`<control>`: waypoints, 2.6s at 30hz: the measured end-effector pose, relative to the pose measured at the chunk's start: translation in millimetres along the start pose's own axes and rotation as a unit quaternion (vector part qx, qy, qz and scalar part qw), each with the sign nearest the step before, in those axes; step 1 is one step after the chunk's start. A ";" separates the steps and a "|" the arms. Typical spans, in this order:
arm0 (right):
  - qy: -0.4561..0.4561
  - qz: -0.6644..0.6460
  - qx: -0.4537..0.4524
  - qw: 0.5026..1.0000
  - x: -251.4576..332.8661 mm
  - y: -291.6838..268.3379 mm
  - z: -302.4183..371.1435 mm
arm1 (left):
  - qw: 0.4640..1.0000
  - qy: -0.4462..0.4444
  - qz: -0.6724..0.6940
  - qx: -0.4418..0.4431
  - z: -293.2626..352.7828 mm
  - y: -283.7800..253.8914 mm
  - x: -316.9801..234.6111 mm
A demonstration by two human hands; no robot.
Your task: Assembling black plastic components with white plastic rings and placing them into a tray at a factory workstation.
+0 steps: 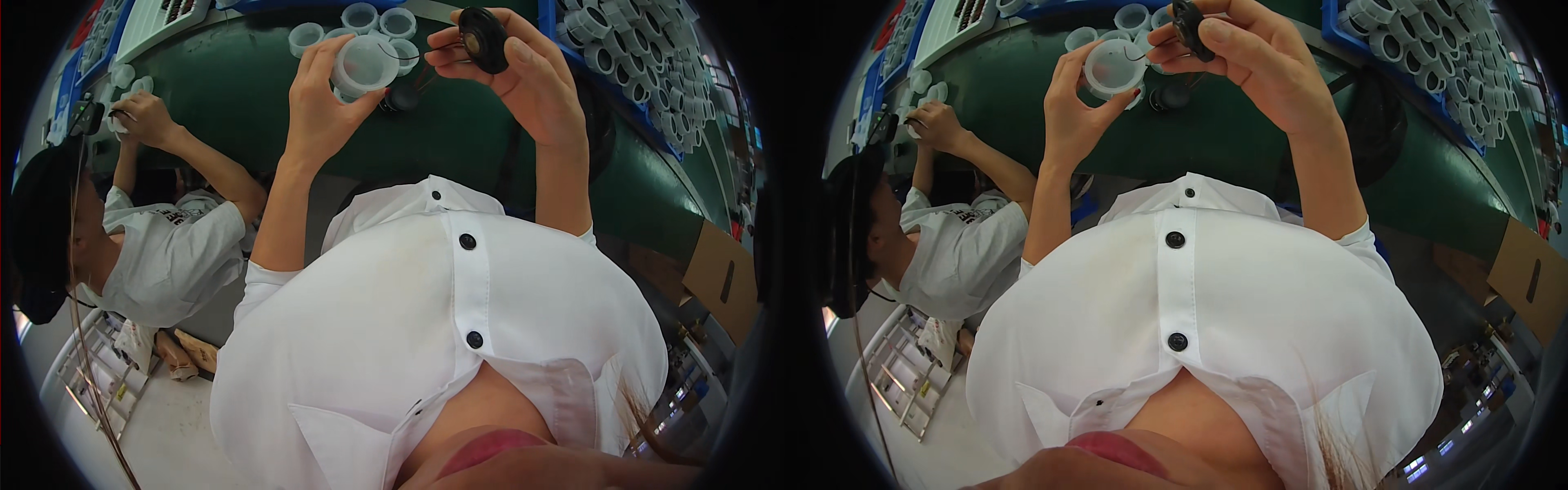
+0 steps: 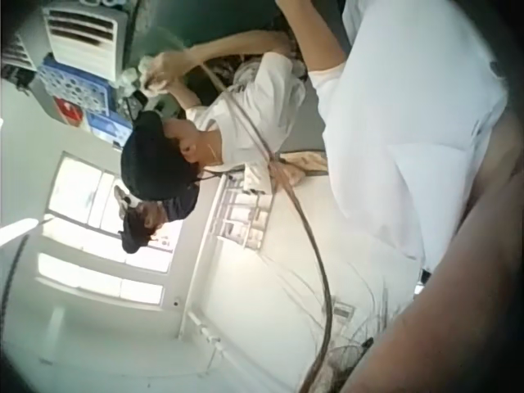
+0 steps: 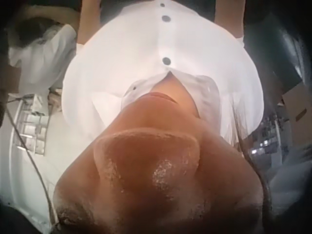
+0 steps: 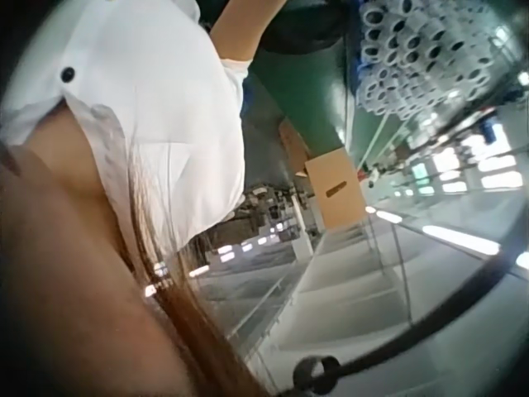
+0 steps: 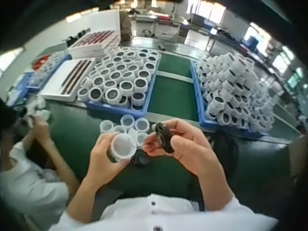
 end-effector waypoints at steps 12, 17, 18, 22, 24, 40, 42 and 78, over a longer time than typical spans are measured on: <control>-0.025 0.011 0.019 0.999 -0.3 7.3 2.2 | 1.000 0.028 0.011 -0.008 1.0 -2.9 -5.0; -0.020 0.012 0.022 0.999 -3.0 5.6 0.3 | 0.999 0.032 0.020 -0.011 1.4 -3.7 -8.4; -0.021 0.012 0.024 0.999 -3.1 5.4 0.1 | 0.999 0.034 0.019 -0.009 1.3 -3.8 -9.2; -0.013 0.007 0.024 1.000 -6.8 1.7 -1.7 | 0.999 0.042 0.021 -0.014 1.8 -3.5 -11.0; -0.008 0.009 0.018 1.000 -7.8 0.8 -2.4 | 0.999 0.043 0.024 -0.013 1.8 -3.7 -11.8; -0.138 0.516 -0.135 0.834 -37.3 -1.3 -7.1 | 0.968 -0.147 0.168 0.117 -3.6 11.8 -17.7; -0.157 0.543 -0.134 0.814 -35.2 4.1 -5.1 | 0.965 -0.141 0.188 0.120 -4.1 11.2 -19.7; -0.064 0.324 -0.125 0.935 -37.7 16.8 -3.0 | 0.858 -0.198 0.472 -0.039 -2.1 13.6 -33.1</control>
Point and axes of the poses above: each hand's wrist, its own z-axis away from the middle knuckle, its own y-axis out of the palm, x = y × z, the point moved 1 cm from there along -z, towards the middle knuckle, and after that the axes turned 12 degrees about y, right-handed, at the moved point
